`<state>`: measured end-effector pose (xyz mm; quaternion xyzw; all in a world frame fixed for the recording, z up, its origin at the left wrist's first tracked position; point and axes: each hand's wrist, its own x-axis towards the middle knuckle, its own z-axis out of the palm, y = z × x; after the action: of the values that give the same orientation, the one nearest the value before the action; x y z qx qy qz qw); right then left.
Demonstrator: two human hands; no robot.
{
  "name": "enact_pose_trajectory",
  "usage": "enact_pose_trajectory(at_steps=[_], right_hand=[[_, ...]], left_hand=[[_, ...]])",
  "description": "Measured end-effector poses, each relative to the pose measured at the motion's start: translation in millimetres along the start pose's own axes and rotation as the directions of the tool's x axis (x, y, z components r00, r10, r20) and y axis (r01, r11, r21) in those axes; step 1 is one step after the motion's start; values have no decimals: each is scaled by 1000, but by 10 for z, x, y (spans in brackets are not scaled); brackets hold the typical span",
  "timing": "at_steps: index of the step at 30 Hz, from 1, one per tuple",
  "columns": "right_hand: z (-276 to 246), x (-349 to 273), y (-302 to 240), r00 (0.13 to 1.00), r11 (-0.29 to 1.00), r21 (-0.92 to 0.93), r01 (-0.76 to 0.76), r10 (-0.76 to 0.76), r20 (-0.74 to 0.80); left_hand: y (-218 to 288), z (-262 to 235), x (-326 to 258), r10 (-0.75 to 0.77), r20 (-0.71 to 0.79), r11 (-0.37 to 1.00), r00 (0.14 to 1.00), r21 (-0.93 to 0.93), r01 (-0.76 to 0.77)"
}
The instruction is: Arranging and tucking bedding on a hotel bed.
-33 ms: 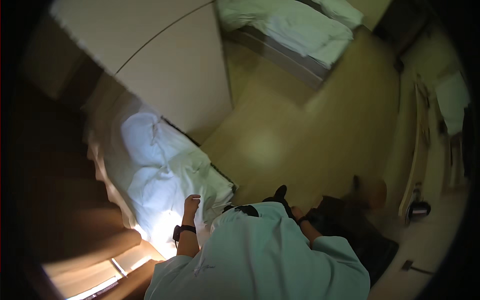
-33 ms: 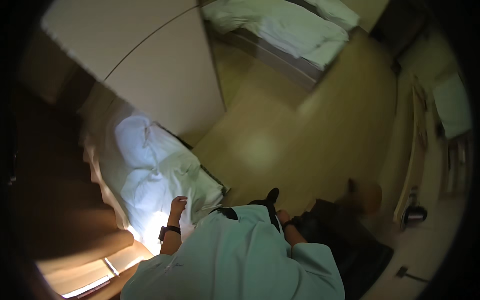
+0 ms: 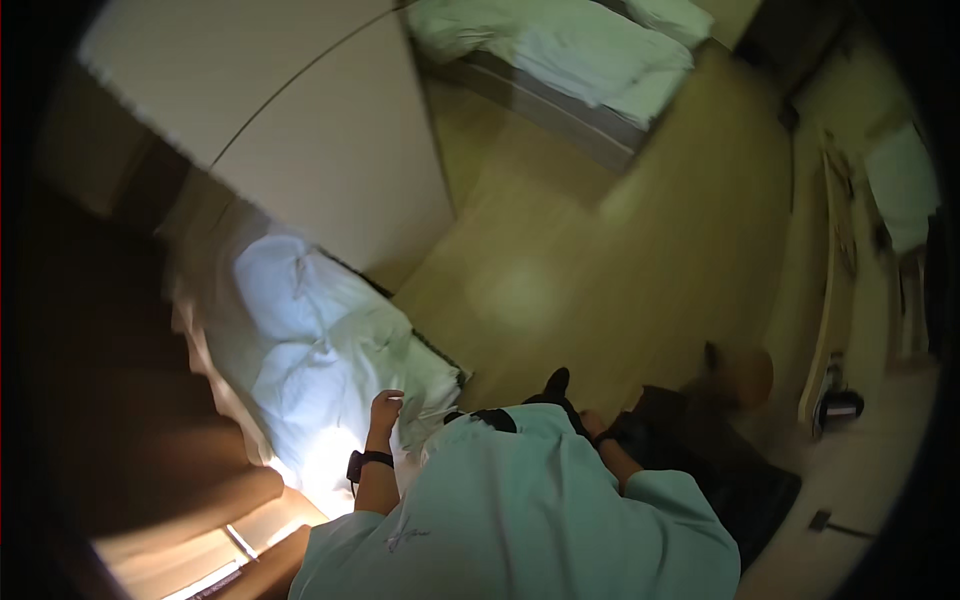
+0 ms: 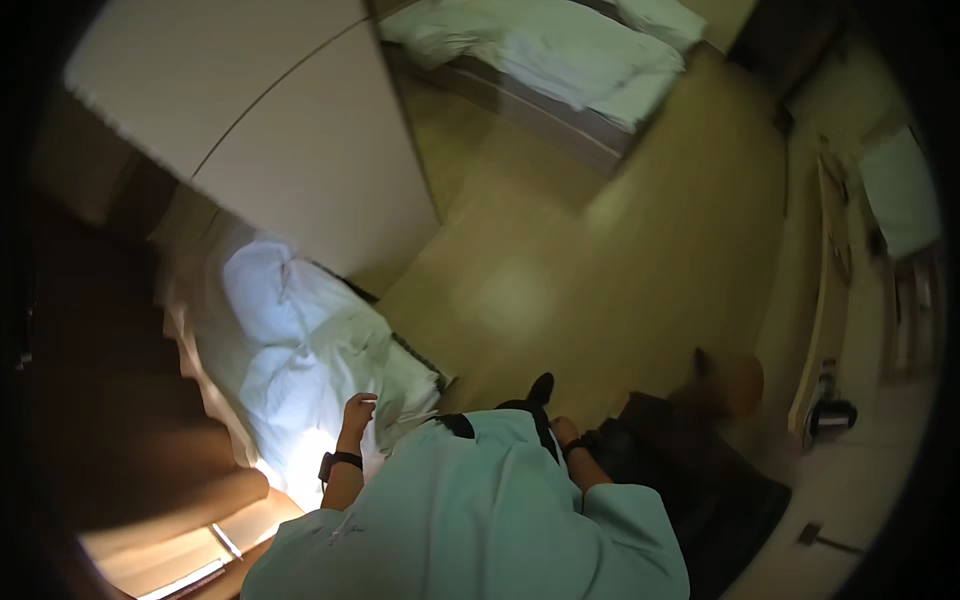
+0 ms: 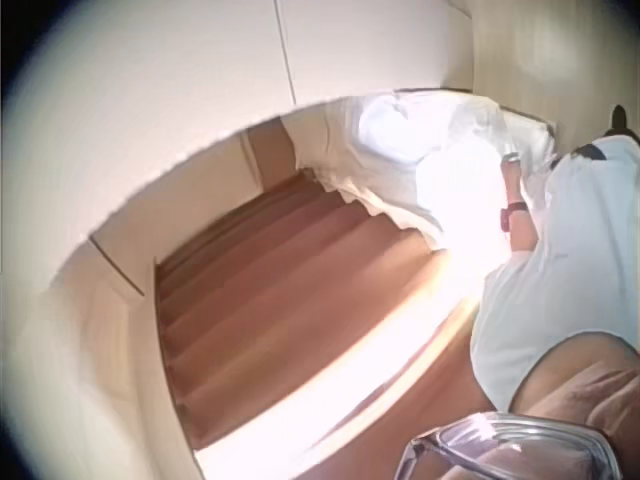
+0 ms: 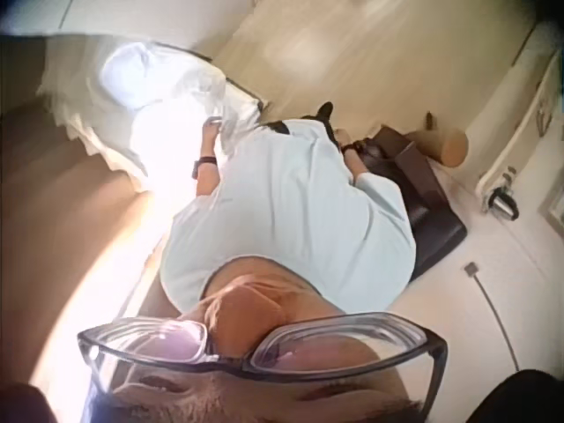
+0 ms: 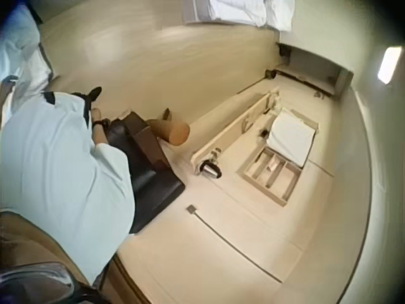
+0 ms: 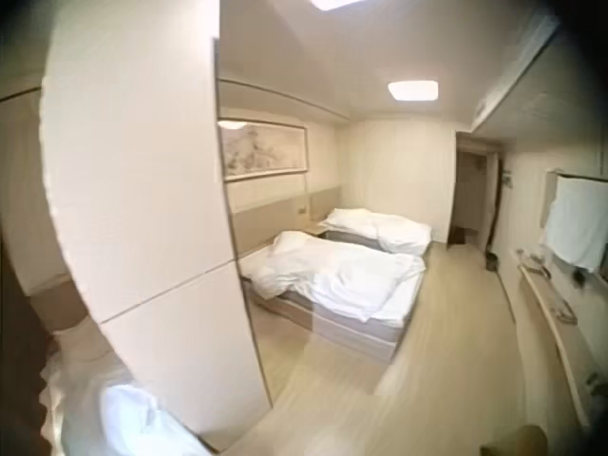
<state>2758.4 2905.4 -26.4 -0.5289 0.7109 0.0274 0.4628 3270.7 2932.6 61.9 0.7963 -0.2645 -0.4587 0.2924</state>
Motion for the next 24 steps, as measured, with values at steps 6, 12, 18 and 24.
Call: enact_pose_trajectory(at_steps=[6, 12, 18, 24], right_hand=[[-766, -44, 572, 992, 937, 340, -86, 110, -54], [-1636, -390, 779, 995, 849, 522, 80, -97, 6], [-2990, -868, 538, 955, 934, 356, 14, -118, 272], [-2319, -235, 967, 989, 372, 921, 117, 39, -141]], left_hand=[[880, 1570, 132, 165, 303, 964, 939, 150, -218], [1826, 2776, 233, 88, 570, 942, 817, 220, -255], [2358, 3308, 827, 36, 604, 907, 796, 315, -279], [3094, 4177, 1458, -109, 681, 885, 724, 399, -242]])
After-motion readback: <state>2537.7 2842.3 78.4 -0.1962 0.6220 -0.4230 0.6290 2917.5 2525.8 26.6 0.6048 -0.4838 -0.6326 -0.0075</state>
